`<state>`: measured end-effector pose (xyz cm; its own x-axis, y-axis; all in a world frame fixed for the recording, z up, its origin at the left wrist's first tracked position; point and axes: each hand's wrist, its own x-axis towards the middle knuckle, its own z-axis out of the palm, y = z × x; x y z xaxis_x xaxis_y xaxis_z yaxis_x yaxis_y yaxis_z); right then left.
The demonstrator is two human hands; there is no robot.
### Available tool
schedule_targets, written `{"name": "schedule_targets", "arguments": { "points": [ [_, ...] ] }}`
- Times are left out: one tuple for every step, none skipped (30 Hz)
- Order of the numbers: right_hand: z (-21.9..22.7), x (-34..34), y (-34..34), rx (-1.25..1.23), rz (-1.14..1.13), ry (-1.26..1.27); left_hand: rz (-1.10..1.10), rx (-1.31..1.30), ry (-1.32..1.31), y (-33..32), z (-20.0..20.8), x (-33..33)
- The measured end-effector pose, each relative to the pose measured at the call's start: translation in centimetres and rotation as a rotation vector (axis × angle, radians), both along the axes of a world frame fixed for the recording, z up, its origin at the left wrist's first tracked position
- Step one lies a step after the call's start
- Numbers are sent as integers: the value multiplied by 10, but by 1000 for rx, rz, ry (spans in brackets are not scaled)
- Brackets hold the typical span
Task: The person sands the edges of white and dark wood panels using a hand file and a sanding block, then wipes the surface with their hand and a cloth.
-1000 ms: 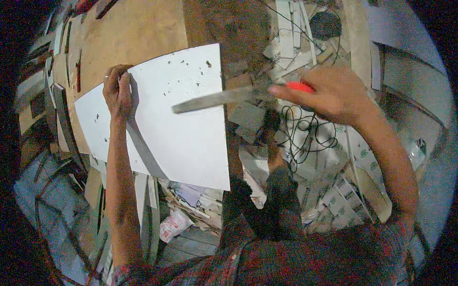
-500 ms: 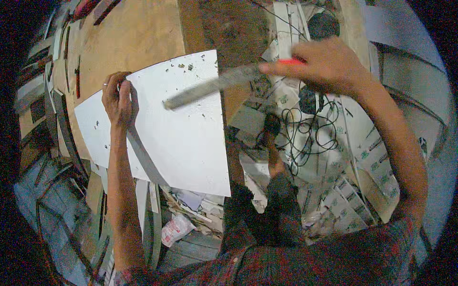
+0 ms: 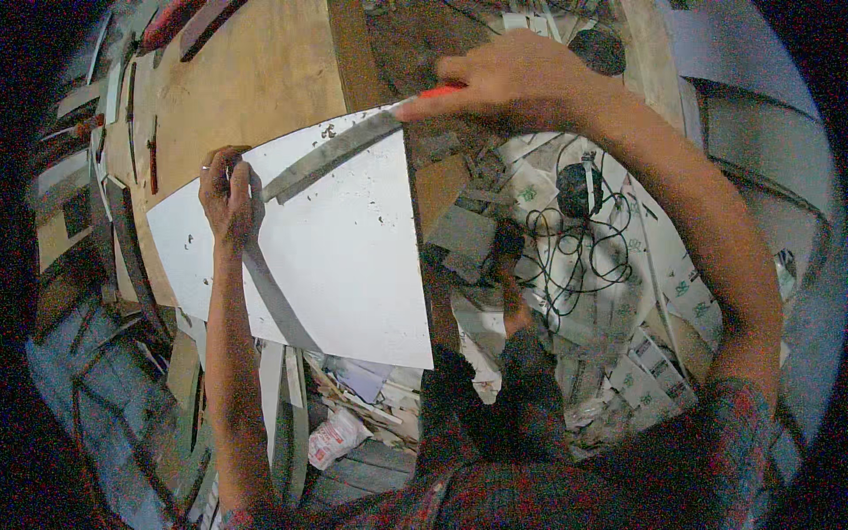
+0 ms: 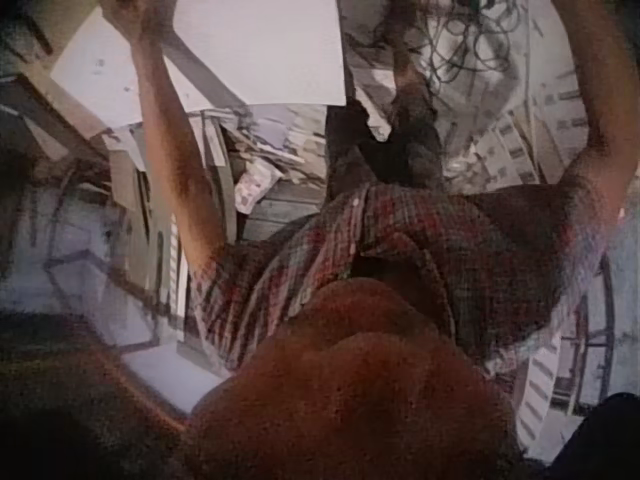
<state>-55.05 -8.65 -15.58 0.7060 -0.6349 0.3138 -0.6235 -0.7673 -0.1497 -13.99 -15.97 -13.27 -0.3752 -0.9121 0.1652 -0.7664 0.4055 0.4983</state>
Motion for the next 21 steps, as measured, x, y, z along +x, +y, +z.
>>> {"name": "schedule_targets", "arguments": {
  "points": [
    [1,-1,10,37,-10,29,-4,-11,-8,1,1,0],
    [4,-8,23,71,-12,61,-1,-25,-14,4,1,0],
    [6,-15,37,105,-15,93,7,-20,1,7,0,2],
    [10,-20,50,121,-52,110,7,-19,17,7,-1,1],
    [10,-22,51,129,-91,106,7,-18,33,7,-1,-1],
    [11,-24,51,138,-131,102,7,-21,7,6,1,-2],
    [11,-24,52,151,-175,97,1,-20,-19,4,7,-7],
    [6,-17,48,152,-219,61,-6,-18,-45,3,9,-10],
    [4,-7,56,181,-216,61,-8,-22,-43,4,8,-10],
    [3,8,70,213,-213,60,-9,-24,-42,3,7,-7],
    [4,20,85,241,-204,62,-5,-29,-37,3,5,-3],
    [11,28,104,494,-220,120,-10,-40,-12,2,0,-1],
    [11,32,125,456,-192,133,-10,-53,13,2,-4,2],
    [15,38,145,420,-170,146,-12,-63,39,3,-6,2],
    [19,32,151,459,-236,136,-11,-68,23,3,-6,4],
    [25,29,152,499,-302,124,-9,-73,6,3,-5,4],
    [28,25,155,539,-366,112,-6,-77,-12,3,-5,5],
    [24,13,162,484,-429,-62,-19,-88,-29,2,-5,4],
    [25,9,164,471,-459,-95,-30,-97,-53,2,-4,4],
    [26,7,166,457,-487,-128,-40,-106,-78,2,-3,4],
    [28,8,168,444,-514,-162,-34,-109,-75,4,-1,4]
  ]
}}
